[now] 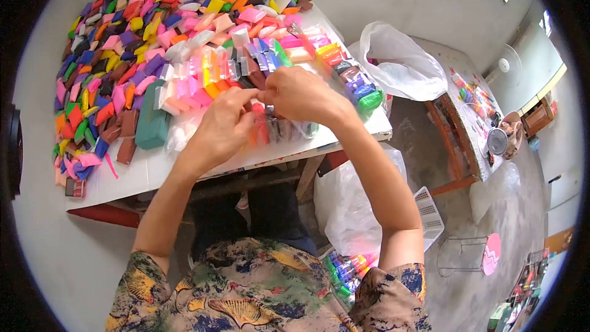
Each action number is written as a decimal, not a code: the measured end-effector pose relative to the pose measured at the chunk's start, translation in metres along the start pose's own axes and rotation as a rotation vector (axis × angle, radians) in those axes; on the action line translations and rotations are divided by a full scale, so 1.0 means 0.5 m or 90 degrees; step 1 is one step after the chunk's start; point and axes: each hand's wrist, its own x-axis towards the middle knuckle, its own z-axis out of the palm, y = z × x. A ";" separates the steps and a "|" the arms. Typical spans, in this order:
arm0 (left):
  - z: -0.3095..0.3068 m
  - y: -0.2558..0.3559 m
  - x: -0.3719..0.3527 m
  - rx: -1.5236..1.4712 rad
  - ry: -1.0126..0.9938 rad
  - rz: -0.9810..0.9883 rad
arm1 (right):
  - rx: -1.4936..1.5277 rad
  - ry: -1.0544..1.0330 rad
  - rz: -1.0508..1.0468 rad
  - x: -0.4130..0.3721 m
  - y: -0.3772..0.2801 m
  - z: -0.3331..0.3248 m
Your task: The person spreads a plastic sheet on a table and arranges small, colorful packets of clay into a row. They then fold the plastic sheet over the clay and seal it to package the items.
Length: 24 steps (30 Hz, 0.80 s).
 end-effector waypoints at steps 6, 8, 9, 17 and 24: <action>0.002 0.013 -0.005 0.015 -0.018 -0.045 | 0.035 0.011 -0.060 -0.106 0.001 -0.062; 0.004 0.011 -0.003 0.025 -0.024 -0.009 | -0.027 0.038 -0.071 -0.119 0.026 -0.051; 0.006 0.007 0.003 0.020 -0.034 0.012 | -0.030 0.033 -0.066 -0.124 0.030 -0.052; 0.015 -0.004 0.010 -0.068 -0.063 0.005 | 0.186 0.002 -0.031 -0.114 0.058 -0.057; 0.021 -0.013 0.009 -0.104 -0.043 -0.021 | 0.344 0.021 -0.007 -0.083 0.121 -0.023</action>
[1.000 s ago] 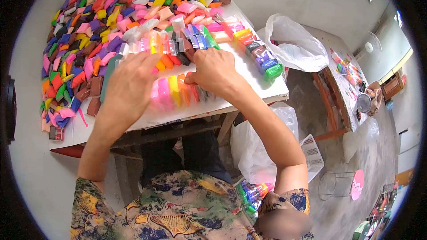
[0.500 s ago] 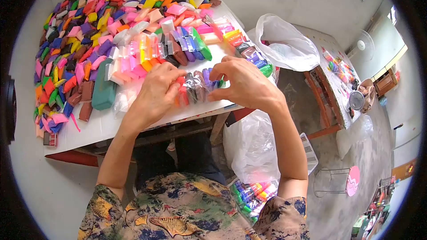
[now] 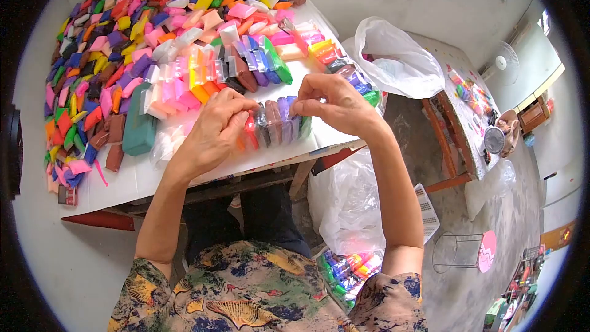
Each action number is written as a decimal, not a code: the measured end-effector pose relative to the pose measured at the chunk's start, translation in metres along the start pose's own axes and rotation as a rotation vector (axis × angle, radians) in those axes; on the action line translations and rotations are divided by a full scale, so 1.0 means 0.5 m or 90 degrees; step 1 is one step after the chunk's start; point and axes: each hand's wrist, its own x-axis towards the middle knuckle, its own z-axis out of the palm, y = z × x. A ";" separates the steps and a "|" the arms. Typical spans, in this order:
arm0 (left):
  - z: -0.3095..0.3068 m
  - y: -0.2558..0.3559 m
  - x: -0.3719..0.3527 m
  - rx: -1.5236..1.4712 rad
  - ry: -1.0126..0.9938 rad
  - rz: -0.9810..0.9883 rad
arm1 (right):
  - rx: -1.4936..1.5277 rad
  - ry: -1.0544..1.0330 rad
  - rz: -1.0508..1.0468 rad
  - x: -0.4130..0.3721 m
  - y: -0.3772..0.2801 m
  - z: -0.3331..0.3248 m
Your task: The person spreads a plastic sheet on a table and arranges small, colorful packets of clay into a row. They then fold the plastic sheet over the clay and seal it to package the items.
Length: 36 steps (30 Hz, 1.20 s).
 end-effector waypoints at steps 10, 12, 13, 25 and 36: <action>-0.004 0.002 -0.003 -0.018 0.024 -0.081 | -0.014 0.071 0.152 -0.002 -0.010 0.013; -0.003 0.004 -0.004 -0.003 0.026 -0.090 | -0.028 0.100 0.193 -0.001 -0.002 0.013; -0.003 0.006 -0.004 0.005 0.028 -0.093 | -0.036 0.116 0.212 -0.001 0.002 0.013; 0.014 0.004 -0.007 0.040 0.118 -0.027 | -0.410 0.425 -0.285 -0.069 -0.061 0.119; 0.012 -0.008 -0.004 0.021 0.116 -0.039 | -0.527 0.396 -0.283 -0.053 0.008 0.178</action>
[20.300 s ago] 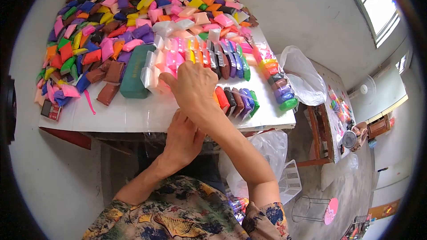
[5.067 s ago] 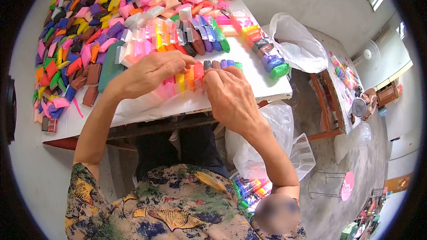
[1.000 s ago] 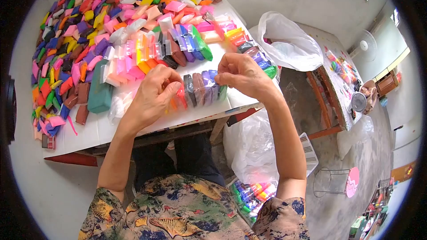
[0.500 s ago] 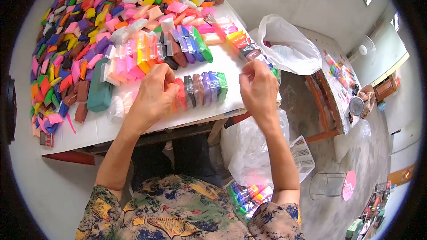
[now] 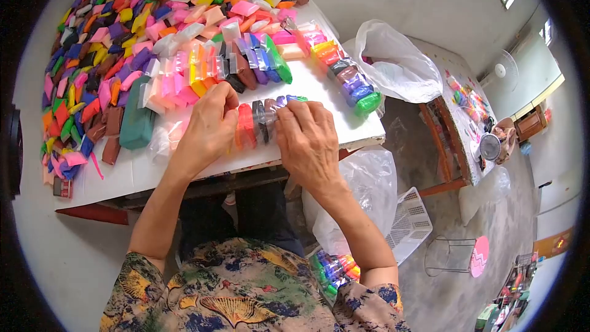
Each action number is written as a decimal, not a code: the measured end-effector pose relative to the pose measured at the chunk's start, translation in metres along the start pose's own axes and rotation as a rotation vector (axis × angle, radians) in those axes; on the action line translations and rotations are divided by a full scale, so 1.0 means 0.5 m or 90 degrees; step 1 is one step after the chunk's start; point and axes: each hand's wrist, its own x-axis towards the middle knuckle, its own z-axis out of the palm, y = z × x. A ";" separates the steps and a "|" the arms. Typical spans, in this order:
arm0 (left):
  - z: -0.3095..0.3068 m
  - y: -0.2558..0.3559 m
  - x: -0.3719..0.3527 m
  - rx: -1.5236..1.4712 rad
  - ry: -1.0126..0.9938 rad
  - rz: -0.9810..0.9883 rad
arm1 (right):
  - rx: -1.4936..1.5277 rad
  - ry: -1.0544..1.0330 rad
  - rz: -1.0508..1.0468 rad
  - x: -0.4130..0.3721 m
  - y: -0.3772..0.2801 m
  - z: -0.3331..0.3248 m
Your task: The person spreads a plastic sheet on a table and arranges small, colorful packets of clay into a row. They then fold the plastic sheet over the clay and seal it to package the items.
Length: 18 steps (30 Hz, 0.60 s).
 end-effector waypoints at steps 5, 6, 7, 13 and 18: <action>0.002 -0.004 0.002 -0.015 0.010 0.004 | -0.089 0.025 0.016 0.024 -0.034 -0.006; 0.000 -0.004 0.002 -0.021 0.011 0.013 | -0.015 0.015 -0.023 0.030 -0.051 -0.004; -0.001 -0.002 0.000 -0.027 0.010 0.020 | 0.025 -0.004 -0.037 0.028 -0.065 0.012; -0.002 0.003 0.001 -0.008 -0.012 -0.030 | 0.077 0.025 -0.032 0.047 0.020 -0.042; 0.004 0.000 -0.006 0.002 0.015 0.001 | -0.190 -0.093 0.199 0.072 0.212 -0.071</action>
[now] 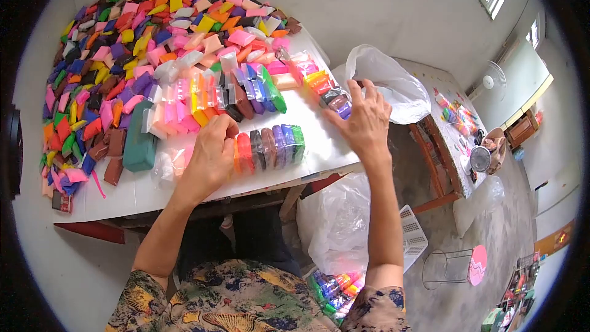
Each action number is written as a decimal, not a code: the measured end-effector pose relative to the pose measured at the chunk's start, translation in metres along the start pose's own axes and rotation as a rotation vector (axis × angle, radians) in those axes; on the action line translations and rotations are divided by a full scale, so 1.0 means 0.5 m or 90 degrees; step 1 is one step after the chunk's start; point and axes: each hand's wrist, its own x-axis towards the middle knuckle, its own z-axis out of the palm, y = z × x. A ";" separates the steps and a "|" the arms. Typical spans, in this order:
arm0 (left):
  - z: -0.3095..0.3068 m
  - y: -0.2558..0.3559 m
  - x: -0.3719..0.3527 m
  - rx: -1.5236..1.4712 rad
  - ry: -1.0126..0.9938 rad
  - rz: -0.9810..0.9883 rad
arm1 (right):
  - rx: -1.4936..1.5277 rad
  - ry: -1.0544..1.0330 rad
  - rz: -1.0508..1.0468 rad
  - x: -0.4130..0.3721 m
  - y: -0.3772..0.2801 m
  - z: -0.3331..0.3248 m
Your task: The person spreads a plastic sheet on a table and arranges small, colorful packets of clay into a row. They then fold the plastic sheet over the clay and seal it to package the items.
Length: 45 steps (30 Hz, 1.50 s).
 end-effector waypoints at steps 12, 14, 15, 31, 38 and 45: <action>-0.007 0.012 -0.002 -0.009 0.001 -0.008 | 0.038 -0.221 0.130 0.062 -0.013 0.083; -0.007 0.011 -0.002 -0.008 -0.002 -0.013 | 0.037 -0.214 0.116 0.068 -0.016 0.091; -0.006 0.009 -0.002 -0.008 -0.002 -0.017 | 0.036 -0.211 0.109 0.071 -0.016 0.095; -0.012 0.023 0.006 0.079 -0.048 0.088 | 0.296 0.060 -0.075 0.032 -0.141 0.001; -0.109 0.082 -0.139 0.081 0.272 0.165 | 0.497 -0.095 -0.264 -0.019 -0.264 -0.031; -0.173 0.023 -0.263 0.032 0.282 -0.182 | 0.509 -0.217 -0.336 -0.022 -0.360 -0.001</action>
